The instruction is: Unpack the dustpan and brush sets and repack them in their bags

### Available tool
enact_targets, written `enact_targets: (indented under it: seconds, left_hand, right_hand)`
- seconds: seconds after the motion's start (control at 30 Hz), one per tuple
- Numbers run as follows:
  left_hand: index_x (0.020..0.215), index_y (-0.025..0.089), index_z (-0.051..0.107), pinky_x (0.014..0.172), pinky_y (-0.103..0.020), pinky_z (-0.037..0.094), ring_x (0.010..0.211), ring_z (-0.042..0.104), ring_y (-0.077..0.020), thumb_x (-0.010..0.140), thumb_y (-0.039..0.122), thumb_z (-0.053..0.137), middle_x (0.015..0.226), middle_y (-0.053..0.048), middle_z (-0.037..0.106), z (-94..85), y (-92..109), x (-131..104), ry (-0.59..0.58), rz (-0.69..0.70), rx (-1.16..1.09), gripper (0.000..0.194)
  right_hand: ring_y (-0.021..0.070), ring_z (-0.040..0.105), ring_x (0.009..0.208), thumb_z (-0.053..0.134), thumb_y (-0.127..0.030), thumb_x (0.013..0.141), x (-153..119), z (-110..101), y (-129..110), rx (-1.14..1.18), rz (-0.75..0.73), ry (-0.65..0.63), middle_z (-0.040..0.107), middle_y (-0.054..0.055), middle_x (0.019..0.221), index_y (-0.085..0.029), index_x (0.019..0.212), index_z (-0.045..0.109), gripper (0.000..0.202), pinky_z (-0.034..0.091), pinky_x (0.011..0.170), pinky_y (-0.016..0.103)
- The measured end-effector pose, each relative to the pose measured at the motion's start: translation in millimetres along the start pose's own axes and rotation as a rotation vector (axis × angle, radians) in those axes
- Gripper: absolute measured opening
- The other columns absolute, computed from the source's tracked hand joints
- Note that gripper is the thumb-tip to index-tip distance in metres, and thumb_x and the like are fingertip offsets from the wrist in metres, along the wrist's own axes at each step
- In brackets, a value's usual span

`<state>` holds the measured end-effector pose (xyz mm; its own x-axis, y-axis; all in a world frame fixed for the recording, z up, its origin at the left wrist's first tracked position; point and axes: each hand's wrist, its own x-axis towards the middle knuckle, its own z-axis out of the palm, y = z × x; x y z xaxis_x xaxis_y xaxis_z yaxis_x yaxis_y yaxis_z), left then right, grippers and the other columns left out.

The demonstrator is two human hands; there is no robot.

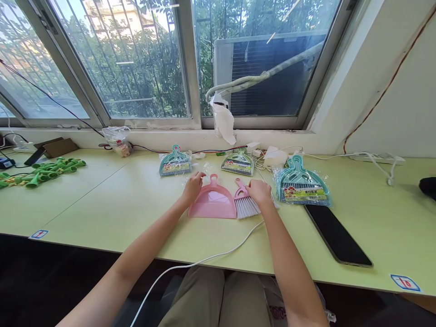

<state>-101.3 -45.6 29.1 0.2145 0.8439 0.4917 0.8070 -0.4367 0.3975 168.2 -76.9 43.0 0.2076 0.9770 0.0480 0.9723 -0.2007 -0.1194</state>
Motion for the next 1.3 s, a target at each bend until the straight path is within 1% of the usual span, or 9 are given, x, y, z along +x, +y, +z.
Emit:
enact_targets:
  seconds: [0.13,0.23,0.33,0.47,0.87,1.0,1.1,1.2,1.3]
  left_hand:
    - [0.102,0.017,0.063,0.084,-0.029,0.047,0.096,0.063,-0.0186,0.09,0.001,0.038,0.107,-0.008,0.064,4.3,-5.9,1.3,0.004,0.033,-0.034,0.032]
    - [0.1,0.017,0.063,0.082,-0.028,0.048,0.093,0.063,-0.0178,0.09,0.002,0.041,0.104,-0.007,0.064,9.4,-11.4,1.3,-0.007,0.051,-0.038,0.03]
    - [0.101,0.018,0.063,0.079,-0.027,0.048,0.09,0.063,-0.0172,0.089,0.001,0.042,0.103,-0.007,0.063,14.0,-16.1,0.8,-0.013,0.071,-0.025,0.03]
    - [0.1,0.017,0.063,0.078,-0.027,0.048,0.089,0.063,-0.0172,0.09,0.002,0.043,0.103,-0.007,0.063,17.7,-18.7,0.7,-0.006,0.091,-0.015,0.027]
    - [0.103,0.018,0.062,0.081,-0.027,0.048,0.092,0.063,-0.0164,0.086,0.001,0.046,0.107,-0.007,0.062,18.5,-18.4,-1.0,-0.042,0.116,-0.062,0.029]
    - [0.099,0.018,0.063,0.082,-0.026,0.048,0.09,0.063,-0.0151,0.09,0.003,0.043,0.104,-0.006,0.063,18.3,-18.1,0.6,-0.036,0.078,-0.093,0.026]
    - [0.099,0.017,0.063,0.081,-0.025,0.048,0.09,0.064,-0.0145,0.091,0.004,0.043,0.104,-0.006,0.063,19.2,-18.3,1.5,-0.035,0.077,-0.108,0.026]
    - [0.101,0.017,0.063,0.081,-0.026,0.048,0.09,0.064,-0.015,0.09,0.002,0.042,0.106,-0.007,0.063,21.5,-20.1,1.5,-0.041,0.09,-0.089,0.028]
    - [0.101,0.016,0.063,0.082,-0.027,0.049,0.09,0.064,-0.0155,0.087,-0.001,0.041,0.106,-0.007,0.063,24.0,-22.2,1.6,-0.045,0.087,-0.074,0.031]
  right_hand:
    - [0.0281,0.066,0.104,0.048,-0.04,0.093,0.5,0.1,-0.8,-0.001,0.012,0.0,0.072,0.014,0.106,-0.02,0.107,0.074,0.035,0.047,0.081,0.036]
    - [0.0276,0.067,0.103,0.048,-0.039,0.093,0.1,-1.1,-1.5,-0.014,0.012,-0.016,0.073,0.014,0.106,-0.02,0.102,0.075,0.034,0.046,0.079,0.034]
    - [0.029,0.067,0.101,0.052,-0.047,0.09,-2.6,-3.5,-3.2,-0.034,0.008,-0.033,0.073,0.014,0.104,-0.019,0.096,0.076,0.038,0.046,0.078,0.035]
    - [0.0302,0.067,0.101,0.06,-0.056,0.082,-9.0,-7.0,-8.1,-0.045,-0.017,-0.035,0.073,0.015,0.102,-0.018,0.097,0.077,0.044,0.045,0.077,0.035]
    - [0.0313,0.065,0.104,0.063,-0.039,0.082,-12.9,3.2,-23.9,-0.06,0.031,0.048,0.069,0.021,0.109,-0.009,0.107,0.071,0.04,0.046,0.077,0.034]
    - [0.031,0.063,0.102,0.065,-0.04,0.078,-12.0,2.0,-21.5,-0.005,0.006,0.072,0.069,0.019,0.106,-0.01,0.099,0.073,0.038,0.043,0.084,0.039]
    - [0.0309,0.058,0.106,0.064,-0.042,0.076,-10.2,-3.0,-17.0,0.099,0.018,0.174,0.066,0.015,0.107,-0.015,0.089,0.074,0.032,0.038,0.095,0.047]
    - [0.0332,0.047,0.119,0.061,-0.044,0.077,-8.1,-8.3,-13.8,0.206,0.062,0.389,0.059,0.014,0.12,-0.019,0.086,0.072,0.029,0.027,0.104,0.056]
    - [0.0327,0.042,0.123,0.056,-0.043,0.082,-8.7,-13.2,-16.2,0.285,0.064,0.586,0.054,0.015,0.127,-0.019,0.094,0.068,0.03,0.019,0.108,0.06]
